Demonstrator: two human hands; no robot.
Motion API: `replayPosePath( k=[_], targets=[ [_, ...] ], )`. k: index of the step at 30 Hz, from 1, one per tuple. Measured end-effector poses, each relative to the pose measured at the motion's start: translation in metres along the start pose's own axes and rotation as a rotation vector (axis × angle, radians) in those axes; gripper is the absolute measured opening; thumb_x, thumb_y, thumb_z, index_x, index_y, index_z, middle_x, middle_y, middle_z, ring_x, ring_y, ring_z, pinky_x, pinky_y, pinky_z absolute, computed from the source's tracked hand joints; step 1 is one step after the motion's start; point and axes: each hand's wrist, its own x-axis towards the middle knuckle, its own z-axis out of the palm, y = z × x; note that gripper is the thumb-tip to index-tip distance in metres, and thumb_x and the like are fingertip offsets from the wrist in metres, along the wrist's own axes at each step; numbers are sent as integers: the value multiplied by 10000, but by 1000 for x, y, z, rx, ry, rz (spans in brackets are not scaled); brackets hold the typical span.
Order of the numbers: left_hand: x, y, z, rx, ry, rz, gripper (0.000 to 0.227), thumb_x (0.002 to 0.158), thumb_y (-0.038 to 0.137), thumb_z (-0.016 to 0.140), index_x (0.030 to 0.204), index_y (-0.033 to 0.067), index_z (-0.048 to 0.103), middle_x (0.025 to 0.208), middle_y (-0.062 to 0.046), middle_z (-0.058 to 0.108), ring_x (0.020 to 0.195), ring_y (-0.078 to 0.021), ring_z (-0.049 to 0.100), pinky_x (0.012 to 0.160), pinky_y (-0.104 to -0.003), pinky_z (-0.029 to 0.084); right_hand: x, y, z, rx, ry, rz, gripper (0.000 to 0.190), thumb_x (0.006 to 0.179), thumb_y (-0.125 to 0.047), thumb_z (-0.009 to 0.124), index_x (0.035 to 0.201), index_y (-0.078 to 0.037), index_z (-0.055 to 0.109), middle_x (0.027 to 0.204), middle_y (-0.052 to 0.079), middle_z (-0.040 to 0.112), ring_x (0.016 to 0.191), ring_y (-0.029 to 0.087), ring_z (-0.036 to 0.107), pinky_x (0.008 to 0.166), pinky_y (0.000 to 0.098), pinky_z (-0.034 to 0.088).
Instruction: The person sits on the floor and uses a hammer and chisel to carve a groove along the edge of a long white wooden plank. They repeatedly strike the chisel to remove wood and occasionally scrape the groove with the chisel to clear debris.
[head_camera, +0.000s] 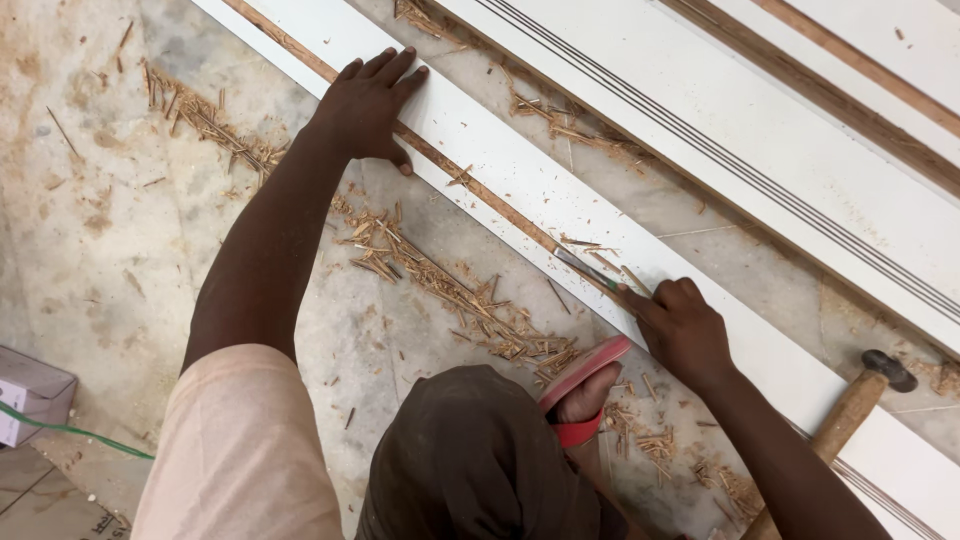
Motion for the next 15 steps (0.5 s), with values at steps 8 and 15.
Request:
replayPosePath(
  k=[8,15],
  targets=[
    [1,-1,-2,-12,-11,-10,1467,438,677,930,1641,212,229,1720,-49,162,1555,-269,189,1217,-541,222,94,-37,32,-38,77,-166,486,832,-97,655,1293,-239,717,878,36,551,886,250,572,607,345,515],
    [-7,-9,12,-95,90,6,1423,438,644,934,1635,190,312,1716,-42,236,1565,-269,224,1220,-554,262,-54,23,-7,-18,-4,2,471,814,-142,755,1267,-271,748,732,6,484,740,222,513,517,364,468]
  ],
)
